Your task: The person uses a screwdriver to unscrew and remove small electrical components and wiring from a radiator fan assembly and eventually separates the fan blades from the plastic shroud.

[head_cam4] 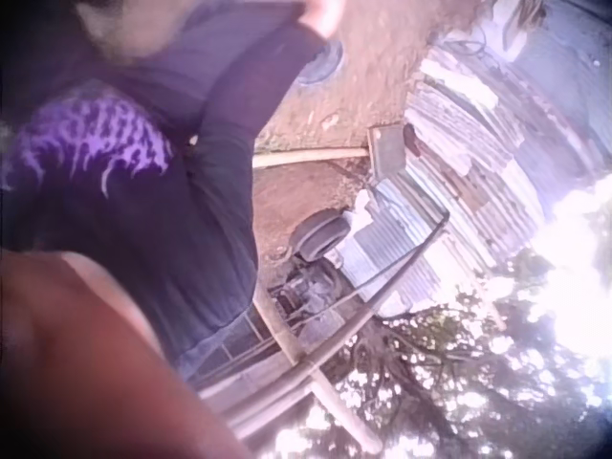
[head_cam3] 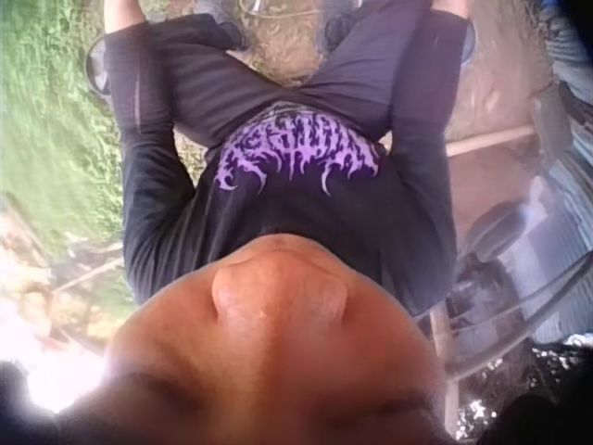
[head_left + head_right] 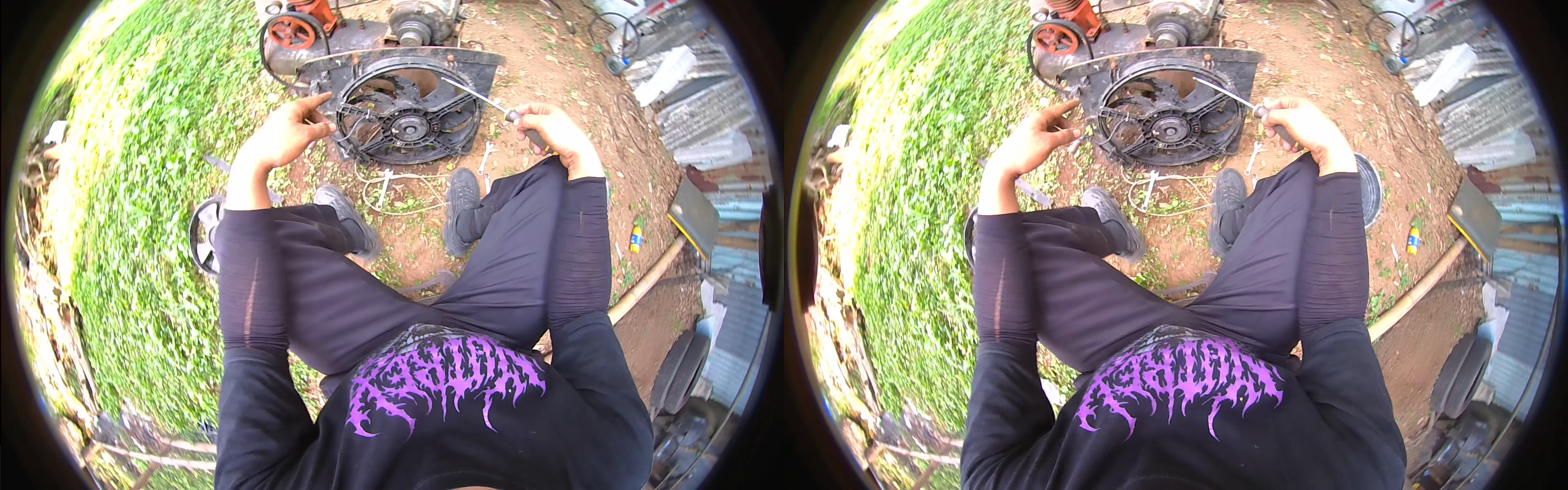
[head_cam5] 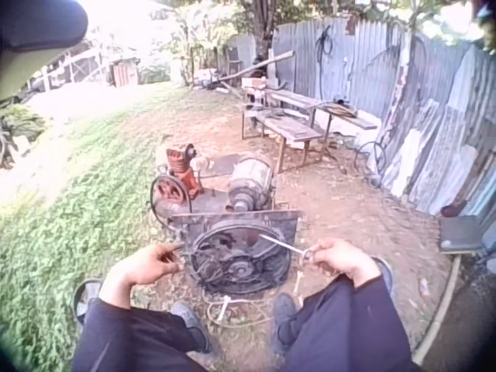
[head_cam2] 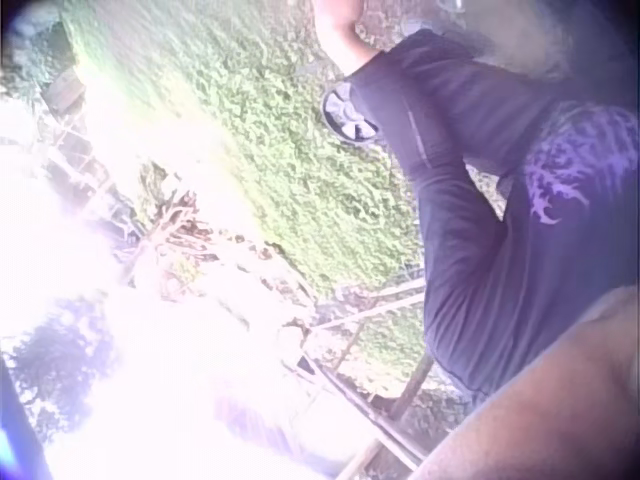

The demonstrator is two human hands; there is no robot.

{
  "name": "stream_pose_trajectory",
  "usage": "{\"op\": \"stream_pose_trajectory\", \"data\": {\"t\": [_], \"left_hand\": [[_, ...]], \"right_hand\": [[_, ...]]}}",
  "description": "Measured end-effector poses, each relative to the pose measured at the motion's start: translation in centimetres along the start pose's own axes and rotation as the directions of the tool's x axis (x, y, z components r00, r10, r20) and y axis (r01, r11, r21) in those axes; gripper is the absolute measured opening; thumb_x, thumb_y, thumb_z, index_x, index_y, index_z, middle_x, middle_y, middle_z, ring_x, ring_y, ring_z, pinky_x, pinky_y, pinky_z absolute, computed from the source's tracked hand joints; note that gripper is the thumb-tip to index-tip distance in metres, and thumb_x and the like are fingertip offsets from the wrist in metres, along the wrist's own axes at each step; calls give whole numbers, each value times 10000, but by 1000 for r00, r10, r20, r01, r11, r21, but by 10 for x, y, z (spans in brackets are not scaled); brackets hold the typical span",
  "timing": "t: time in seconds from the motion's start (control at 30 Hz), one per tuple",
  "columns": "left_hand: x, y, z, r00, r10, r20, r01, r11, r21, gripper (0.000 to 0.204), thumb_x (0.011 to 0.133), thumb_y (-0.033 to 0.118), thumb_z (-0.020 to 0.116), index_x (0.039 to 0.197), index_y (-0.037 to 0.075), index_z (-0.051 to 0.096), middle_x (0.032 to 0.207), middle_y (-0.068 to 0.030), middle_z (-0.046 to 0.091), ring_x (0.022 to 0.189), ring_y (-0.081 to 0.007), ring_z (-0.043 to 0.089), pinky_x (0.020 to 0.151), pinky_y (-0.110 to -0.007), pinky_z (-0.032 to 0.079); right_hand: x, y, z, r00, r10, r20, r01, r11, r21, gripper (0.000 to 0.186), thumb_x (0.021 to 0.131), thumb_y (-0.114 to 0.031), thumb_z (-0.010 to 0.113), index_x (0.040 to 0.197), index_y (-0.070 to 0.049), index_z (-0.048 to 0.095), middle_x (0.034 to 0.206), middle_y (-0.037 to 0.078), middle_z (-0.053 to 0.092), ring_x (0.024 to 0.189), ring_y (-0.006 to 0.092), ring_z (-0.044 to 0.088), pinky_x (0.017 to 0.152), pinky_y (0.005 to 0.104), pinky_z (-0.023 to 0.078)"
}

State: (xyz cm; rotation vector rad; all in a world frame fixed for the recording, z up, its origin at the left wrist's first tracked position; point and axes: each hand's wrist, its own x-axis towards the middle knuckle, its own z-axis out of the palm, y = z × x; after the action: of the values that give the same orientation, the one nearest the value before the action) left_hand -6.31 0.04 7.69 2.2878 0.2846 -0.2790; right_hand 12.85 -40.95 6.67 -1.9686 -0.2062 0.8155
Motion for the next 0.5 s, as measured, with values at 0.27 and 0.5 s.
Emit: {"op": "stream_pose_trajectory", "data": {"t": [0.27, 0.5], "left_hand": [[49, -14, 7, 995, -36, 90, 27, 995, 95, 680, 867, 378, 781, 1390, -22, 611, 1253, -218, 717, 1136, -341, 702, 995, -431, 532], [54, -23, -14, 998, -61, 36, 57, 992, 108, 744, 878, 436, 764, 1437, -17, 573, 1301, -228, 694, 1212, -327, 671, 1040, -403, 502]], "right_hand": [[-66, -2, 12, 997, 20, -78, -20, 1000, -1, 237, 910, -131, 625, 1118, -34, 686, 791, 18, 674, 538, 75, 546, 473, 238, 413], [-68, -1, 24, 998, 49, -45, -49, 999, -14, 219, 952, -156, 653, 1133, -36, 684, 772, 19, 658, 554, 78, 552, 469, 246, 426]]}}
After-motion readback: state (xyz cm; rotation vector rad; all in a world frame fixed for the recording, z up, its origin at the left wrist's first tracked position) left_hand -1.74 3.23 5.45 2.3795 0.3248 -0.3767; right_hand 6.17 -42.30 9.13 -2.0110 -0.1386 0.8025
